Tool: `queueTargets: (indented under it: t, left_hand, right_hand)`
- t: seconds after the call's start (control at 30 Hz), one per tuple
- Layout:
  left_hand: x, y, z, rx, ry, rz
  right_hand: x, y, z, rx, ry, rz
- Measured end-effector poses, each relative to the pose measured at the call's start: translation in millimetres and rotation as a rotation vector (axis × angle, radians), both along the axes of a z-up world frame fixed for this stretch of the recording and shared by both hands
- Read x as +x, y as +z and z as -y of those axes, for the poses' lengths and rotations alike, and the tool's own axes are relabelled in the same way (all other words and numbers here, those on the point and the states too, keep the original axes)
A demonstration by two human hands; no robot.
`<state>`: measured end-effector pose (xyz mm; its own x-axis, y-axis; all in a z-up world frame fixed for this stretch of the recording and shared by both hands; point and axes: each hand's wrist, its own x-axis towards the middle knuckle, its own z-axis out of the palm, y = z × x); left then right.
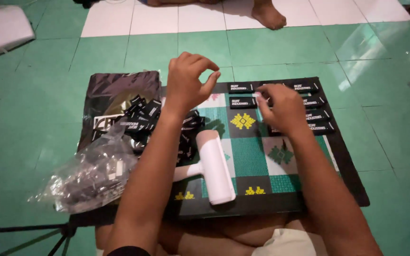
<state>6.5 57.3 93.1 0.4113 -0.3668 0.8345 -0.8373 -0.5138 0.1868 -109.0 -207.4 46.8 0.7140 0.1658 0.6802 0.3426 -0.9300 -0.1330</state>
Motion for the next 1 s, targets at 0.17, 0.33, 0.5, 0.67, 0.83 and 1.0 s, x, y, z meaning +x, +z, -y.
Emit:
queueTargets:
  t: [0.17, 0.33, 0.5, 0.67, 0.83, 1.0]
  left_hand:
    - [-65.4, -0.4, -27.7, 0.051, 0.058, -0.133]
    - [-161.0, -37.3, -73.7, 0.018, 0.065, -0.209]
    - [-189.8, -75.2, -91.7, -0.080, 0.071, -0.083]
    - [-183.3, -88.5, -88.7, -0.160, 0.035, -0.151]
    - [-177.5, -95.8, -92.4, -0.179, -0.035, -0.251]
    - [-187.7, -78.4, -96.2, -0.158, -0.016, -0.418]
  right_hand:
    - [-83.5, 42.8, -102.2, 0.142, -0.038, -0.510]
    - [-127.0, 30.6, -153.9, 0.219, -0.074, -0.766]
    - [-128.5, 12.2, -172.1, 0.320, -0.076, -0.770]
    - [-133.5, 10.3, -157.0, 0.391, -0.093, -0.772]
    - [-159.0, 30.4, -126.6, 0.609, -0.293, -0.804]
    - [-186.7, -2.4, -46.2, 0.477, -0.609, -0.759]
